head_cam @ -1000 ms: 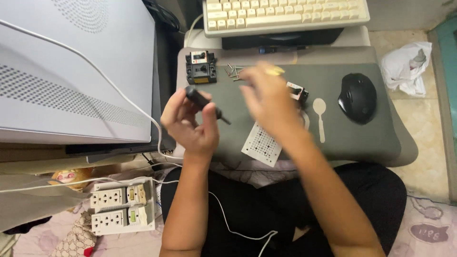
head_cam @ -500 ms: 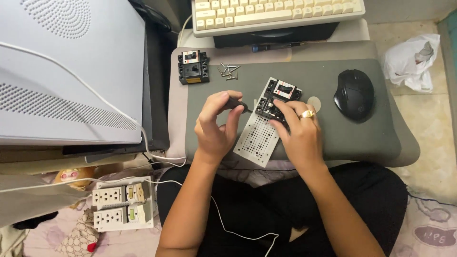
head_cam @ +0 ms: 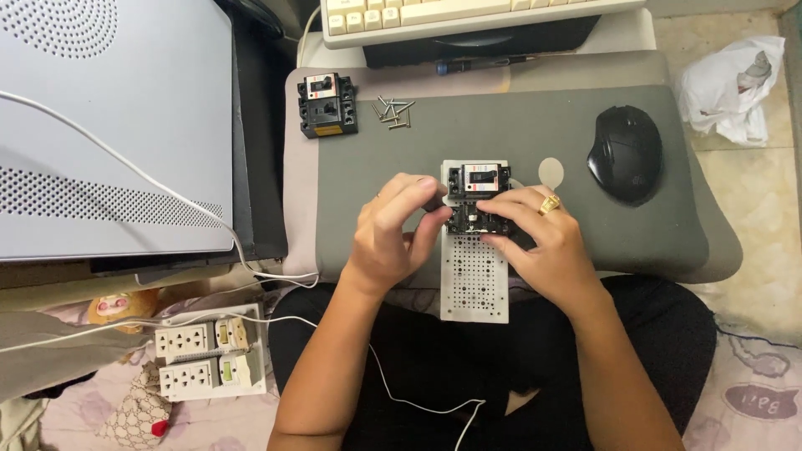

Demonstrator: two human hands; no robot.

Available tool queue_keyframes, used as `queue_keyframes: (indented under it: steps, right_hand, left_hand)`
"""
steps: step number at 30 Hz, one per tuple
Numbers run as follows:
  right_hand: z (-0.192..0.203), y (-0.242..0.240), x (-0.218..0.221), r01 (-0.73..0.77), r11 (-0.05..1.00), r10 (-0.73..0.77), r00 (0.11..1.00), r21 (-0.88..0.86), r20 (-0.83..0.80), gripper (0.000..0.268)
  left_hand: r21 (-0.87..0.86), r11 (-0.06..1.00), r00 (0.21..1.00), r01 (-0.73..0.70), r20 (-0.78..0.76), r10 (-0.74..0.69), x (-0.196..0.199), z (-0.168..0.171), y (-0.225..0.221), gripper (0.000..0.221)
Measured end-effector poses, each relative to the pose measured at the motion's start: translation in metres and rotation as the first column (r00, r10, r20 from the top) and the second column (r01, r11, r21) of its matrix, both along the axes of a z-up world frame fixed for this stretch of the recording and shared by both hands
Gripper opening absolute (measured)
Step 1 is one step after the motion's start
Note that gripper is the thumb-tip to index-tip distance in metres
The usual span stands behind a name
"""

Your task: Disassembling an electronic component by removing screws with a screwdriver and detaching internal parts by hand.

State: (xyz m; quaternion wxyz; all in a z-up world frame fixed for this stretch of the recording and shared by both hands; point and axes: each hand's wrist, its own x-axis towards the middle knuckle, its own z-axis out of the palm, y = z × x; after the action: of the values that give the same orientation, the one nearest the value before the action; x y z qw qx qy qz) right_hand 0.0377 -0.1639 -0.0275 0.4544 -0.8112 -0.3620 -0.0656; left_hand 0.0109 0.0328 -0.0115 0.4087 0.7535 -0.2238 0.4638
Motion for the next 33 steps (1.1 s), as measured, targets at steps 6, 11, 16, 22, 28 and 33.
queue_keyframes:
  steps: [6, 11, 16, 22, 28, 33]
  right_hand:
    - [-0.004, 0.001, 0.0, 0.001, 1.0, -0.001, 1.0, 0.011, 0.006, 0.032]
    - [-0.008, 0.001, 0.001, 0.004, 0.999, -0.005, 1.0, 0.034, 0.019, 0.031]
    - [-0.009, 0.002, 0.001, 0.004, 0.999, -0.005, 1.0, 0.039, 0.02, 0.03]
    - [-0.012, 0.001, 0.002, 0.007, 0.999, -0.008, 0.999, 0.043, 0.031, 0.028]
    - [-0.009, 0.003, 0.0, 0.027, 0.999, -0.029, 0.999, 0.034, 0.046, 0.028]
    - [-0.013, 0.015, -0.011, 0.092, 0.995, -0.089, 0.993, -0.032, 0.073, 0.035]
  left_hand:
    - [0.024, 1.0, 1.0, -0.004, 0.025, 0.004, 0.003, -0.004, 0.002, 0.028]
    - [0.05, 0.999, 1.0, 0.01, 0.001, -0.01, 0.005, -0.002, 0.001, 0.029]
    - [0.011, 0.991, 0.987, 0.135, -0.088, -0.134, 0.001, 0.016, 0.0, 0.023]
    - [-0.073, 0.968, 0.946, 0.241, -0.204, -0.251, -0.008, 0.017, 0.003, 0.022]
    - [-0.048, 0.992, 0.983, 0.112, -0.14, -0.118, -0.005, 0.003, 0.006, 0.031]
    - [-0.085, 0.97, 0.965, 0.227, -0.112, -0.236, -0.006, 0.024, -0.001, 0.017]
